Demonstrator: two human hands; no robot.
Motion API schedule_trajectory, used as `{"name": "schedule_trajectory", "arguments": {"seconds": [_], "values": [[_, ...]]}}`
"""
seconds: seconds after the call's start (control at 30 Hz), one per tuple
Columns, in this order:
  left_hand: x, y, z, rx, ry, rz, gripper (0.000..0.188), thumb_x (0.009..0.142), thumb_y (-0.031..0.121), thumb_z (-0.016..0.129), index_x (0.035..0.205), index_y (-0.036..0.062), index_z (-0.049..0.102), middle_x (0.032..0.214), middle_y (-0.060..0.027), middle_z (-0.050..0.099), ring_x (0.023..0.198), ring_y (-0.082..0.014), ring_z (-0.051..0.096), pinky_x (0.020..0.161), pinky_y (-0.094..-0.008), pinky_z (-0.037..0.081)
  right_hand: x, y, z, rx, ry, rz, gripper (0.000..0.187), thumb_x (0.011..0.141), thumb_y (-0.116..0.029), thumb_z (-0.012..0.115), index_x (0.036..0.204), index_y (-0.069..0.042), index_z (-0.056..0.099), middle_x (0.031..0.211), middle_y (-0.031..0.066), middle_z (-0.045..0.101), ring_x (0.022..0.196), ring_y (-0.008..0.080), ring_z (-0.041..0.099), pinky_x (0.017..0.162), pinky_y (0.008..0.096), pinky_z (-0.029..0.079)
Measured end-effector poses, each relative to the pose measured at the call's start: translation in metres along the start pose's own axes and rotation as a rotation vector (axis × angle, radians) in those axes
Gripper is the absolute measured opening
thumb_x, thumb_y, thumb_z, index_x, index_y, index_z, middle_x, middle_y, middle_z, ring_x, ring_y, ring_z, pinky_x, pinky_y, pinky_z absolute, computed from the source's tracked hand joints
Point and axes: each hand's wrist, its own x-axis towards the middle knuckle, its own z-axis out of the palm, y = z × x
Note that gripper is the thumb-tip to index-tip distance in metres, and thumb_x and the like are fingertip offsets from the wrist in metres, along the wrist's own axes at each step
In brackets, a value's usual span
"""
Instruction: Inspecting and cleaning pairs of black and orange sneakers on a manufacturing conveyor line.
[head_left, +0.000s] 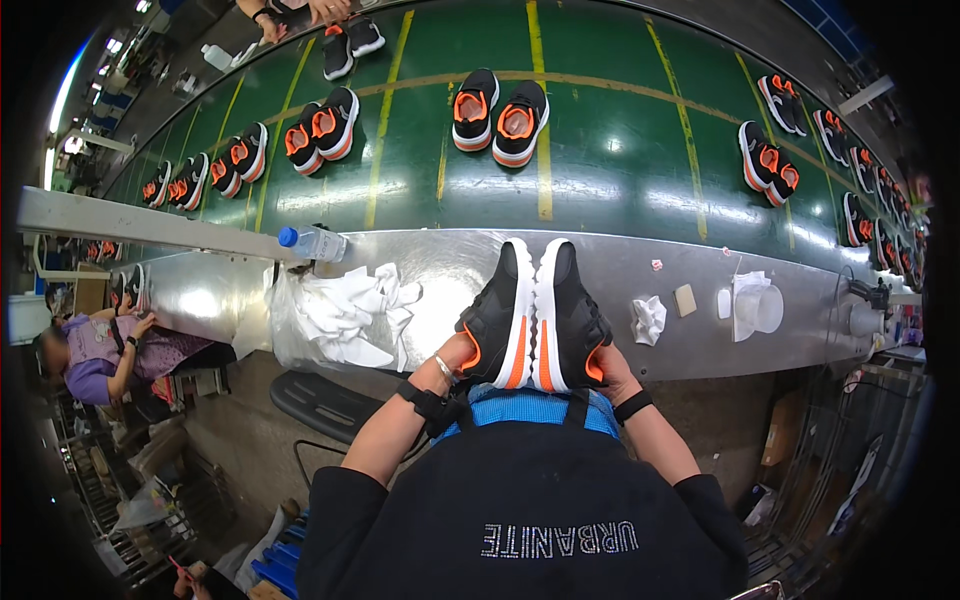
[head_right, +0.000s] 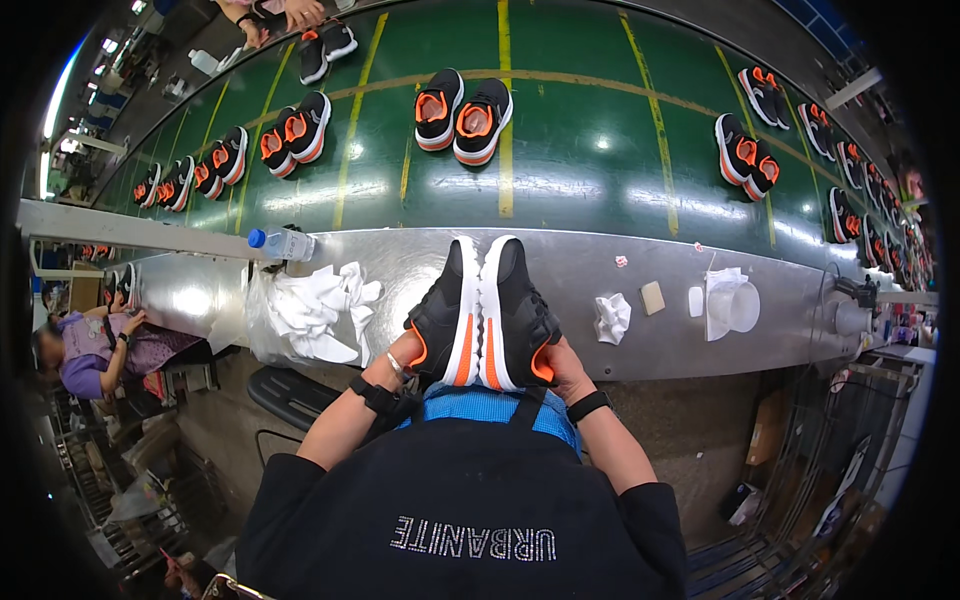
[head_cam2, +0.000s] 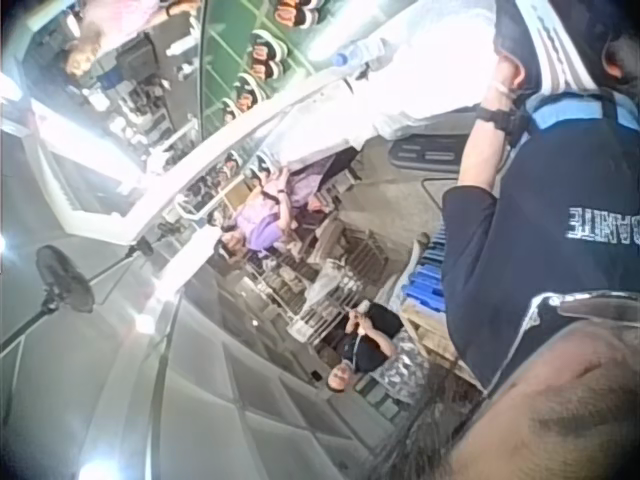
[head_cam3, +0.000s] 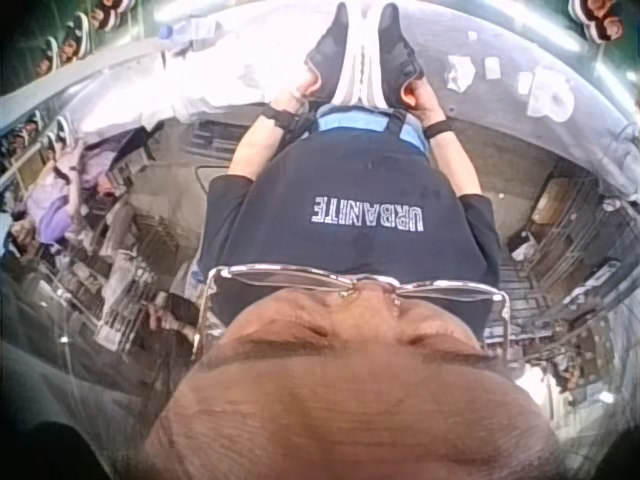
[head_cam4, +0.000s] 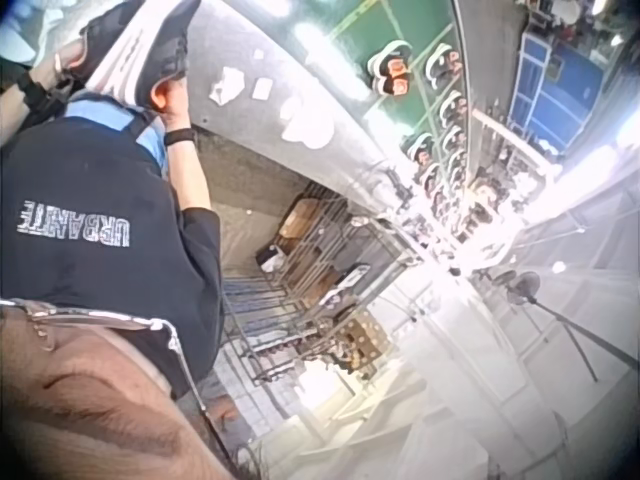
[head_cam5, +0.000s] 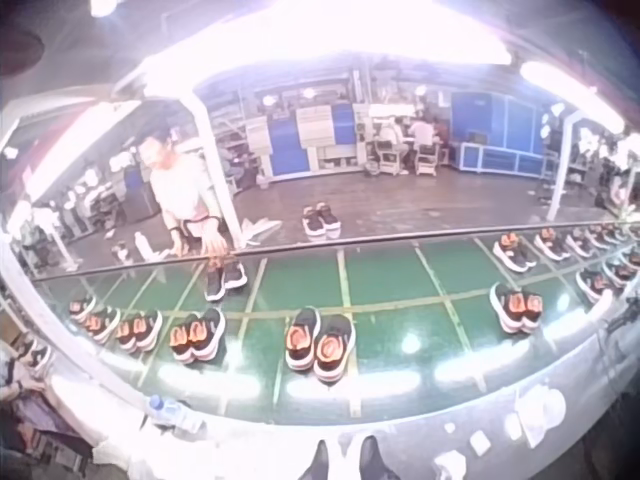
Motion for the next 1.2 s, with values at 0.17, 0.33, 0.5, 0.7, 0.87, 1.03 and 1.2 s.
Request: {"name": "schedule_trajectory", "arguments": {"seconds": [0.17,0.33,0.5,0.7,0.87,1.03,1.2], "values": [[-0.002,0.000,-0.009,0.095,-0.004,0.111,0.022,0.085,0.007,0.049,0.106,0.0017,0.055,0.098,-0.0078,0.060,0.085,-0.0144,0.059,0.073,-0.0257,0.049,0.002,-0.003,-0.003,0.046,-0.008,0.044,0.033,0.086,-0.010,0.049,0.118,-0.003,0.047,0.111,0.0068,0.055,0.099,0.0166,0.054,0.085,0.0286,0.044],[-0.008,0.013,-0.029,0.344,0.031,0.292,0.029,0.083,0.003,0.050,0.112,0.0015,0.050,0.103,-0.0070,0.058,0.090,-0.0138,0.056,0.079,-0.0261,0.046,-0.006,-0.022,0.007,-0.353,-0.099,-0.123,0.038,0.086,-0.008,0.047,0.123,-0.003,0.043,0.116,0.0048,0.051,0.103,0.0142,0.050,0.089,0.0267,0.039],[-0.014,0.020,-0.034,0.619,0.094,0.561,0.053,0.076,-0.005,0.054,0.127,0.0026,0.040,0.119,-0.0084,0.051,0.106,-0.0154,0.050,0.091,-0.0266,0.038,-0.014,-0.034,0.032,-0.594,-0.106,-0.368,0.049,0.082,0.000,0.049,0.129,-0.002,0.036,0.124,0.0076,0.046,0.112,0.0147,0.044,0.096,0.0267,0.032],[-0.024,0.028,-0.033,1.086,0.320,0.856,0.069,0.066,0.000,0.065,0.128,0.0048,0.037,0.116,-0.0155,0.046,0.104,-0.0275,0.048,0.089,-0.0314,0.038,-0.008,-0.019,0.024,-0.773,-0.002,-0.551,0.057,0.073,0.001,0.055,0.127,-0.002,0.037,0.120,0.0102,0.045,0.112,0.0185,0.043,0.096,0.0285,0.032],[-0.025,0.026,-0.022,1.529,0.623,0.884,0.096,0.049,0.016,0.077,0.129,-0.0007,0.027,0.107,-0.0195,0.041,0.096,-0.0343,0.042,0.080,-0.0402,0.036,-0.010,-0.016,0.056,-1.315,0.204,-0.798,0.066,0.062,-0.005,0.062,0.124,-0.001,0.038,0.112,0.0161,0.041,0.107,0.0302,0.041,0.094,0.0359,0.032],[-0.010,0.012,-0.016,1.513,0.481,0.633,0.096,0.051,0.033,0.080,0.125,-0.0031,0.031,0.105,-0.0198,0.040,0.097,-0.0338,0.043,0.083,-0.0382,0.038,0.013,0.006,0.066,-1.532,0.334,-0.821,0.084,0.058,-0.021,0.075,0.127,0.000,0.031,0.112,0.0191,0.037,0.107,0.0352,0.036,0.092,0.0407,0.030],[0.016,0.021,-0.061,1.177,0.287,0.450,0.053,0.084,0.029,0.052,0.126,0.0000,0.038,0.107,-0.0226,0.049,0.099,-0.0307,0.048,0.088,-0.0341,0.038,0.040,-0.003,0.040,-1.185,0.249,-0.542,0.068,0.071,-0.023,0.069,0.126,-0.001,0.037,0.111,0.0169,0.044,0.103,0.0291,0.046,0.089,0.0358,0.037]]}}
